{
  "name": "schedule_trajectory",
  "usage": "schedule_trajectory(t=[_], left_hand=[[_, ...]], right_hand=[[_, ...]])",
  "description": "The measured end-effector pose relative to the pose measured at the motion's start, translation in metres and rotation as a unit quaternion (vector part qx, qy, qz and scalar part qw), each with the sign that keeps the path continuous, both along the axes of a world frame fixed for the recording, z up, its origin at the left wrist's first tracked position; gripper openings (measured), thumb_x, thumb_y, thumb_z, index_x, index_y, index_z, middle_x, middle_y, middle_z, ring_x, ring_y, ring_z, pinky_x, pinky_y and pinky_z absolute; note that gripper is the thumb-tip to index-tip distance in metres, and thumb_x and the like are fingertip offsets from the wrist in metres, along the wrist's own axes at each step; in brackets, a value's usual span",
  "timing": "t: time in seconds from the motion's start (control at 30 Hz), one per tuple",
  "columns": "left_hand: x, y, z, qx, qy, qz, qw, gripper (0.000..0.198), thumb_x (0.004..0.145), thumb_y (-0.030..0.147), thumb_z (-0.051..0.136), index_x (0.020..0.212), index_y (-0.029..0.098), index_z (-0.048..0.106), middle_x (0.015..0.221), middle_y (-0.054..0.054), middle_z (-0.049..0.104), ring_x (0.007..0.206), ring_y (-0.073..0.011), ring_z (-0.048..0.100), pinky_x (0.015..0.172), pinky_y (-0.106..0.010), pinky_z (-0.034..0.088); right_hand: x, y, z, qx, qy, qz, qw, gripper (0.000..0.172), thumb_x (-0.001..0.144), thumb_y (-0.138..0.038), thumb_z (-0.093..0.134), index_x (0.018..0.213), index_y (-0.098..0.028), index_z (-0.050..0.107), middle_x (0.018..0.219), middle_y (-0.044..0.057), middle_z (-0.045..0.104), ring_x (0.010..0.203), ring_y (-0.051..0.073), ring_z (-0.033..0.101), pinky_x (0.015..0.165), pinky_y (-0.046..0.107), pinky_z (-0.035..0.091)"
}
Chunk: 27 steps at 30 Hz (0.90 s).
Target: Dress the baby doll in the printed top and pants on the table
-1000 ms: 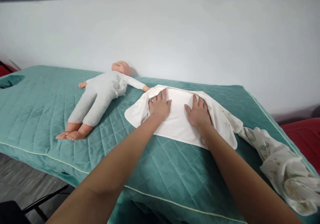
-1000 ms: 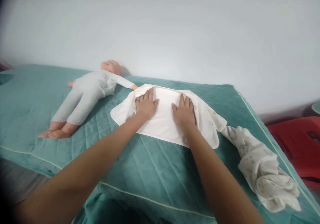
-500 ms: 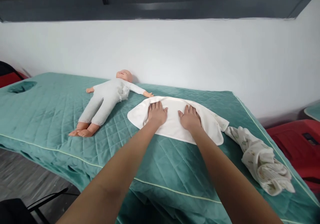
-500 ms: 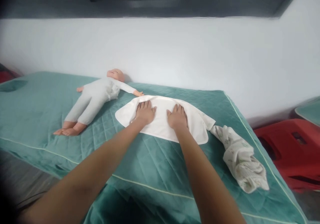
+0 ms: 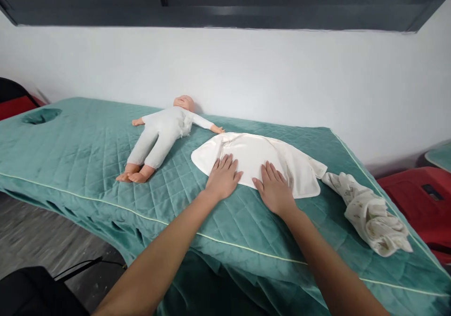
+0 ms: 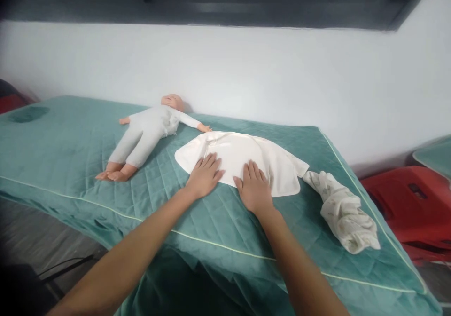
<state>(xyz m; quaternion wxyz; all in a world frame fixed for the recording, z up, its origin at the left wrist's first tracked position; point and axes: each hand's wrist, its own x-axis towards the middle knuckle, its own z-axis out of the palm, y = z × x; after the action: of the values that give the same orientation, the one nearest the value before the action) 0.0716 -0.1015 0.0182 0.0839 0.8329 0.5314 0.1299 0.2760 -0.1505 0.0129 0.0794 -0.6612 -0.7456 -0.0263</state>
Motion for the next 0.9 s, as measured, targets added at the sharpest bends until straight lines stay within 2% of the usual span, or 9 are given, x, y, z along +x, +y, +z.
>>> schedule_trajectory(t=[0.1, 0.2, 0.27, 0.4, 0.5, 0.6, 0.73, 0.83, 0.9], left_hand=[[-0.040, -0.007, -0.004, 0.069, -0.072, 0.002, 0.995, 0.049, 0.104, 0.042, 0.036, 0.145, 0.020, 0.054, 0.168, -0.006, 0.035, 0.161, -0.0235, 0.017, 0.131, -0.045, 0.021], [-0.073, 0.006, -0.011, 0.120, -0.144, 0.185, 0.965, 0.047, 0.100, 0.040, 0.048, 0.139, 0.014, 0.055, 0.162, -0.017, 0.042, 0.159, -0.0318, 0.020, 0.128, -0.054, 0.027], [-0.084, 0.019, -0.017, 0.118, -0.165, 0.264, 0.943, 0.048, 0.097, 0.044, 0.054, 0.133, 0.013, 0.056, 0.157, -0.022, 0.047, 0.157, -0.0370, 0.026, 0.122, -0.059, 0.034], [-0.085, 0.040, -0.023, 0.111, -0.157, 0.283, 0.940, 0.035, 0.095, 0.044, 0.058, 0.117, 0.018, 0.061, 0.152, -0.019, 0.052, 0.153, -0.0393, 0.032, 0.117, -0.063, 0.037], [-0.083, 0.043, -0.025, 0.138, -0.146, 0.262, 0.944, 0.021, 0.092, 0.037, 0.063, 0.103, 0.019, 0.062, 0.152, -0.018, 0.052, 0.153, -0.0397, 0.031, 0.116, -0.063, 0.038], [-0.080, 0.036, -0.022, 0.218, -0.156, 0.217, 0.939, 0.009, 0.093, 0.029, 0.061, 0.093, 0.020, 0.060, 0.144, -0.017, 0.058, 0.150, -0.0370, 0.037, 0.114, -0.058, 0.042], [-0.064, 0.022, -0.012, 0.311, -0.157, 0.097, 0.933, 0.005, 0.097, 0.025, 0.058, 0.094, 0.021, 0.059, 0.130, -0.012, 0.067, 0.137, -0.0307, 0.053, 0.108, -0.050, 0.046], [-0.052, 0.017, -0.008, 0.267, -0.153, -0.042, 0.951, 0.006, 0.099, 0.025, 0.056, 0.101, 0.022, 0.061, 0.116, -0.007, 0.073, 0.112, -0.0229, 0.067, 0.098, -0.041, 0.050], [-0.052, 0.021, -0.009, 0.227, -0.205, -0.052, 0.951, 0.014, 0.101, 0.027, 0.052, 0.110, 0.023, 0.062, 0.114, -0.007, 0.074, 0.108, -0.0209, 0.068, 0.096, -0.039, 0.051]], right_hand=[[-0.002, -0.024, 0.000, -0.011, 0.014, 0.061, 0.998, 0.072, 0.106, -0.053, 0.022, 0.158, -0.006, 0.038, 0.167, 0.019, 0.029, 0.158, 0.029, 0.025, 0.127, 0.050, 0.026], [-0.006, -0.023, 0.006, -0.044, 0.059, 0.073, 0.995, 0.074, 0.105, -0.056, 0.023, 0.159, -0.006, 0.036, 0.168, 0.019, 0.028, 0.158, 0.030, 0.023, 0.127, 0.054, 0.026], [-0.015, -0.005, 0.012, -0.059, 0.095, 0.073, 0.991, 0.074, 0.105, -0.055, 0.026, 0.159, -0.005, 0.034, 0.168, 0.020, 0.027, 0.159, 0.031, 0.021, 0.127, 0.054, 0.024], [-0.046, 0.060, 0.024, -0.083, 0.211, 0.065, 0.972, 0.068, 0.101, -0.048, 0.041, 0.154, -0.005, 0.042, 0.165, 0.022, 0.034, 0.156, 0.032, 0.028, 0.126, 0.050, 0.027], [-0.073, 0.115, 0.023, -0.048, 0.353, 0.003, 0.934, 0.053, 0.098, -0.044, 0.048, 0.140, -0.013, 0.056, 0.148, 0.021, 0.055, 0.133, 0.030, 0.058, 0.116, 0.047, 0.042], [-0.093, 0.153, 0.011, -0.003, 0.465, -0.051, 0.884, 0.046, 0.092, -0.039, 0.054, 0.131, -0.015, 0.059, 0.127, 0.016, 0.066, 0.115, 0.027, 0.067, 0.104, 0.046, 0.051], [-0.097, 0.167, -0.008, 0.003, 0.530, -0.054, 0.846, 0.047, 0.090, -0.045, 0.056, 0.128, -0.018, 0.056, 0.117, 0.012, 0.069, 0.107, 0.025, 0.069, 0.093, 0.042, 0.056], [-0.090, 0.167, -0.014, -0.003, 0.583, -0.050, 0.811, 0.046, 0.087, -0.050, 0.060, 0.122, -0.021, 0.058, 0.118, 0.010, 0.069, 0.101, 0.023, 0.070, 0.087, 0.038, 0.058], [-0.085, 0.166, -0.012, -0.025, 0.613, -0.053, 0.788, 0.046, 0.087, -0.051, 0.060, 0.122, -0.022, 0.058, 0.116, 0.010, 0.070, 0.093, 0.022, 0.071, 0.081, 0.035, 0.059]])
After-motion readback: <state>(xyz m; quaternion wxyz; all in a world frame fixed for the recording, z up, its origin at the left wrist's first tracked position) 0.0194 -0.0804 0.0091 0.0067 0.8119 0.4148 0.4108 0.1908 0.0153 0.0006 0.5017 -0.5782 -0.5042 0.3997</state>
